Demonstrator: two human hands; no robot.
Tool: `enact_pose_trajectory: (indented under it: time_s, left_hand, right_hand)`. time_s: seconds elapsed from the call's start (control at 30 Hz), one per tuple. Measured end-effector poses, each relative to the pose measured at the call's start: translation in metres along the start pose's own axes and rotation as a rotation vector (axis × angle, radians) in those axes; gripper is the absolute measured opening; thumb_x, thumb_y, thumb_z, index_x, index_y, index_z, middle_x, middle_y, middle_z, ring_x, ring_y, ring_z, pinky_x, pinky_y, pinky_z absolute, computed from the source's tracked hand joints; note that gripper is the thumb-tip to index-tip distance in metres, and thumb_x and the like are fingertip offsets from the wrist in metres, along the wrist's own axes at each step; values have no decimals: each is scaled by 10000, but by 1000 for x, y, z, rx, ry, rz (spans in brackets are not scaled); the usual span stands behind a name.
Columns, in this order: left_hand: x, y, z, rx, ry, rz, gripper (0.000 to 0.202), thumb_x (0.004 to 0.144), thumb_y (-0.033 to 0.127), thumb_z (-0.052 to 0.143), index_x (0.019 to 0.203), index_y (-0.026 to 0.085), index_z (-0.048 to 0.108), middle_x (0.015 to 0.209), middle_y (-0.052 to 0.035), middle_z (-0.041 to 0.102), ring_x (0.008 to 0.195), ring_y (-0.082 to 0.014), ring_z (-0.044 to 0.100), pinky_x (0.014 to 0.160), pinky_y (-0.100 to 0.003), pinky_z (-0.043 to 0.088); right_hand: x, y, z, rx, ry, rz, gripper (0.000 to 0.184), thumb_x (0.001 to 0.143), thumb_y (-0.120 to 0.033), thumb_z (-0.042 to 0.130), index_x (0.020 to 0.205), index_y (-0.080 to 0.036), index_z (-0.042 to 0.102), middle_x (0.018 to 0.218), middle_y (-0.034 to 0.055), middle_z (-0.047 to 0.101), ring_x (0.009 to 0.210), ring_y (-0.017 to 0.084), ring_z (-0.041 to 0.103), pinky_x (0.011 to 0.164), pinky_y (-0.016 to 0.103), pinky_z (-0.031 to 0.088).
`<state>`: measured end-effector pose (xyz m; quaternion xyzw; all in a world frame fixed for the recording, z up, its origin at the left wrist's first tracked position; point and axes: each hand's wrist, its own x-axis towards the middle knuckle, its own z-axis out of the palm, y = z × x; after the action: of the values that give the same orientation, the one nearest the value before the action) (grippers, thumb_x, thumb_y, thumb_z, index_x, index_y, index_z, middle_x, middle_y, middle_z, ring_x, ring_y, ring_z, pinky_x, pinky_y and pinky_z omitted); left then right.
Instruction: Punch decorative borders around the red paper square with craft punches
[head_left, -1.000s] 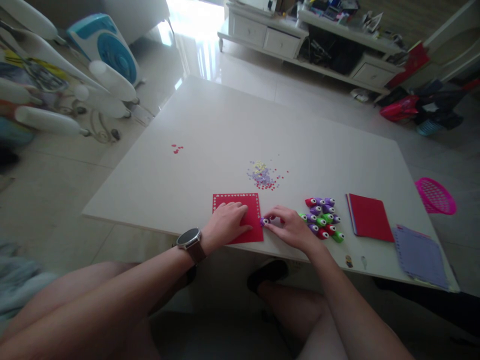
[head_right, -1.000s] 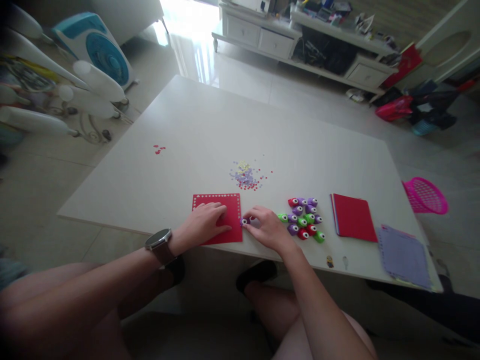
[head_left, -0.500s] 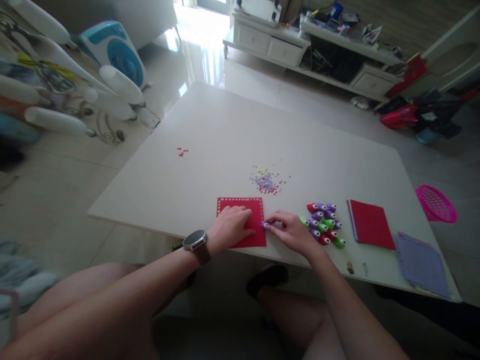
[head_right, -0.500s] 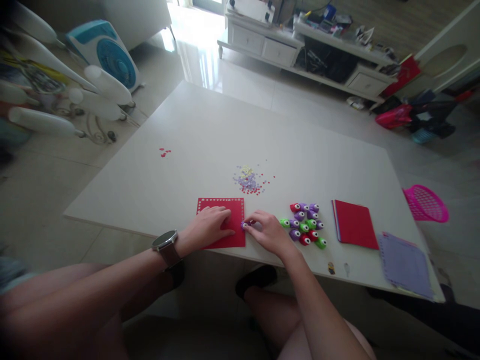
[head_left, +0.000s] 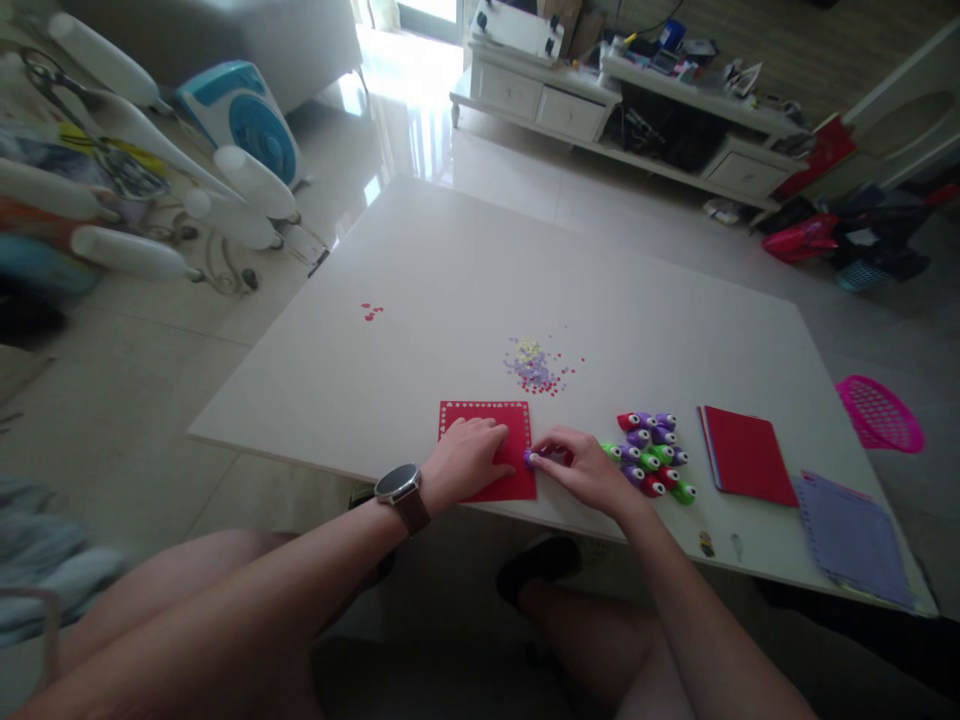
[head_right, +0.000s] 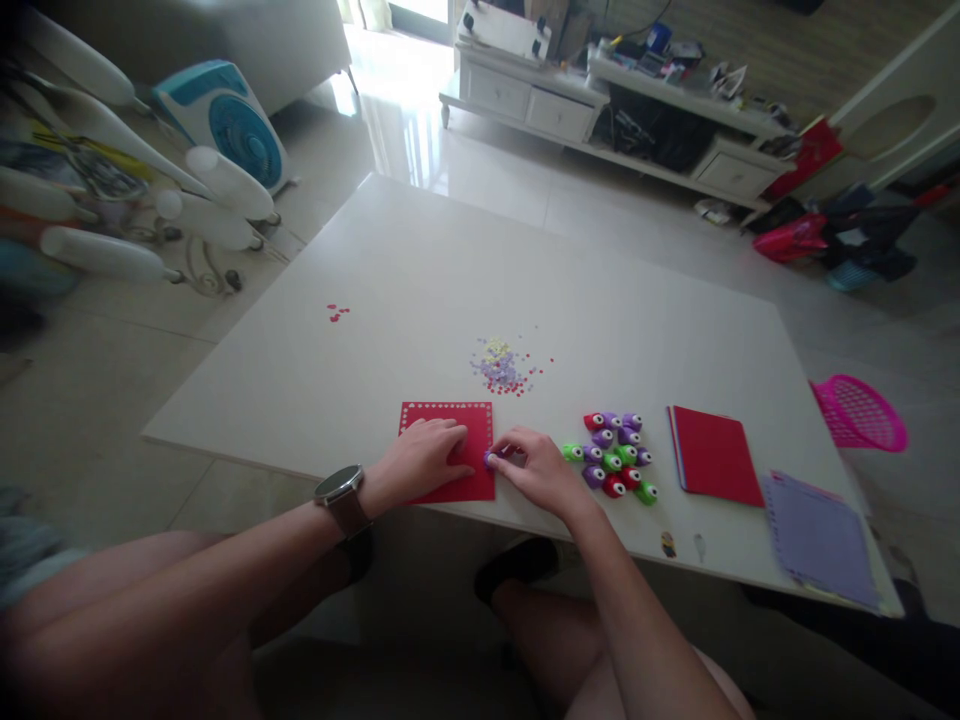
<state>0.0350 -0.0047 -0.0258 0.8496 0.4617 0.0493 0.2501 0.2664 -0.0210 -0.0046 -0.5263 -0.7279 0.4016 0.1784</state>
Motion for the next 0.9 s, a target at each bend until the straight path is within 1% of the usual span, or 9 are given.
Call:
enact_pose_trajectory:
  time_s: [0.23,0.4,0.5,0.6,0.67,0.77,0.9]
  left_hand:
    - [1,-2,1,14,-5,7,293,871,461,764,880,197,636,975,-62,716,924,-247,660,757,-347,435]
    - [2,-1,-1,23,-16,10,304,872,486,750,876,204,636,965,-58,717,921,-250,665,744,-351,429]
    - [3,2,-4,11,-21,-1,380,917,577,668,863,202,635,962,-73,724,913,-252,670,741,-353,423]
    - [3,5,-5,-6,-19,-30,559,973,724,483,836,201,627,936,-81,730,871,-246,671,730,-354,415]
    - [4,7,-3,-4,-2,-49,640,977,779,391,842,201,631,937,-84,735,862,-248,673,736,-357,418]
    - [6,9,0,23,18,-75,660,982,781,361,879,200,656,957,-93,743,894,-266,684,762,-366,432]
    - [9,12,0,44,-16,-119,641,994,751,376,908,195,682,993,-110,750,947,-281,695,781,-367,447]
  right_hand:
    - [4,-3,1,31,3,42,107,919,-315,712,932,-225,768,942,34,774,839,191,695,767,307,539]
    - [6,0,4,73,-1,72,109,904,-310,712,924,-216,764,936,35,775,832,186,692,780,298,531]
    - [8,3,6,115,-2,115,111,875,-307,731,916,-208,760,901,33,773,800,184,694,766,292,529]
    - [10,5,7,124,6,150,100,837,-298,752,860,-202,747,847,30,764,791,190,693,753,292,521]
    - [13,5,8,115,8,174,100,813,-293,765,816,-198,733,819,28,758,783,191,687,745,290,511]
    - [17,1,8,98,-3,226,131,789,-306,787,787,-192,723,788,30,752,763,190,679,718,282,498]
    - [23,-1,8,38,-30,299,184,764,-324,819,743,-184,702,752,32,741,724,180,657,659,263,466]
